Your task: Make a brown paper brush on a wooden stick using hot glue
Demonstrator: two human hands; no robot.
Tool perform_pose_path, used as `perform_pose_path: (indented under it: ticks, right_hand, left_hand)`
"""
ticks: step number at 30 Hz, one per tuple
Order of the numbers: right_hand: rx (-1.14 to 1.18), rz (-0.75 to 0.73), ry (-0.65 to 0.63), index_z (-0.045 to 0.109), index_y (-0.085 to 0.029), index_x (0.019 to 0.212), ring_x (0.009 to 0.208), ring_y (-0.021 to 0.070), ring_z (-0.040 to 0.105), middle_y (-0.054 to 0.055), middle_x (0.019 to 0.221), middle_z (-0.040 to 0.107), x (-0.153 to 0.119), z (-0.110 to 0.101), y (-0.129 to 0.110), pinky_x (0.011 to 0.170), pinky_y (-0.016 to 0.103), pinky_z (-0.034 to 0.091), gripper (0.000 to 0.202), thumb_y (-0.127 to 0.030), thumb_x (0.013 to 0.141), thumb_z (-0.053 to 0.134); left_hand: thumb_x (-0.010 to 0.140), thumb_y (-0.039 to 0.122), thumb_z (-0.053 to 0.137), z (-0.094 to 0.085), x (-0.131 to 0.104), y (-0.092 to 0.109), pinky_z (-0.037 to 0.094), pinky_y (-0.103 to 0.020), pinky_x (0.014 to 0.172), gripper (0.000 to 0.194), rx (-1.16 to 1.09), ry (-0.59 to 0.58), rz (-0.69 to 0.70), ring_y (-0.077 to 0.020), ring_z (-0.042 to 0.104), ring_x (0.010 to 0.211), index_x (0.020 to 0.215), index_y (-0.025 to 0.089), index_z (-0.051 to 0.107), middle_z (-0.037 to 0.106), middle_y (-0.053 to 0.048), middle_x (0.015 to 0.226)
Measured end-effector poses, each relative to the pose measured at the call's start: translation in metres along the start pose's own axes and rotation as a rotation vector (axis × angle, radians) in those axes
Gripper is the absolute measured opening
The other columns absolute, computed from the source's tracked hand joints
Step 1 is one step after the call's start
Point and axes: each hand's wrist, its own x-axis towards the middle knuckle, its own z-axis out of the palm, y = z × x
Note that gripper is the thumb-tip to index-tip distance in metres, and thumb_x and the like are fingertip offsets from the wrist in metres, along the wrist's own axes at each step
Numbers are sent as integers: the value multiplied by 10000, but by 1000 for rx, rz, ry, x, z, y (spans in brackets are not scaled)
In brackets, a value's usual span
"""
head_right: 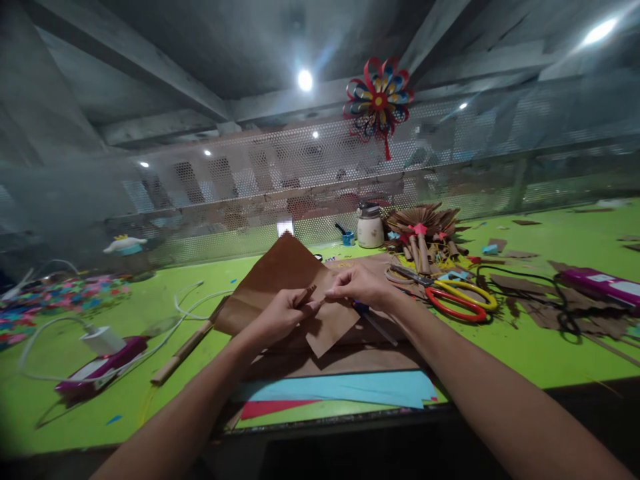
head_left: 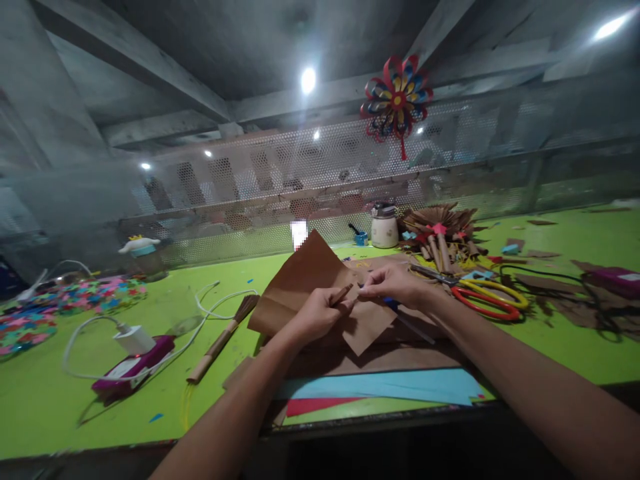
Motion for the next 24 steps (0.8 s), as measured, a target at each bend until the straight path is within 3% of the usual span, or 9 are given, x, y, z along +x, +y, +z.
perform_pose_path:
  ticks: [5, 8, 13, 19, 24]
  right_hand:
    - [173, 28, 120, 615, -119, 607, 485, 78, 493, -5, 543, 574, 4, -12, 4, 500, 226, 385, 303, -383, 565, 758]
    - [264, 22, 183, 614, -133, 666, 553, 86, 529, 7, 637, 604, 5, -9, 2, 569, 239, 428, 338, -451, 610, 716]
    - [77, -44, 73, 630, -120, 696, 589, 92, 512, 4, 647, 598, 2, 10, -2, 557, 222, 390, 317, -406, 601, 727]
    - [40, 5, 183, 611, -118, 619, 487, 72, 435, -25, 529, 542, 0, 9, -4, 485, 222, 310, 302, -395, 573, 724]
    - [119, 37, 197, 619, -115, 581, 470, 73, 444, -27, 497, 545, -2, 7, -8, 478, 220, 308, 285, -363, 532, 752]
  left_hand:
    - [723, 407, 579, -2, 1, 0, 273, -195, 471, 308, -78, 19, -66, -68, 379, 486, 624, 130, 484, 429, 32, 550]
    - [711, 429, 587, -2, 2, 3, 304, -201, 485, 328, -110, 33, -96, -79, 423, 498, 629, 119, 521, 486, 14, 565]
    - [711, 431, 594, 0, 3, 2, 290, -200, 477, 326, -155, 70, -119, -70, 402, 474, 640, 120, 530, 480, 23, 538]
    - [686, 343, 628, -6, 0, 4, 318, -214, 515, 246, -173, 23, -175, -88, 450, 504, 652, 103, 583, 555, -6, 573]
    - [689, 335, 629, -12, -3, 9, 259, -212, 485, 255, -190, -60, -189, -70, 384, 468, 602, 96, 619, 558, -8, 515]
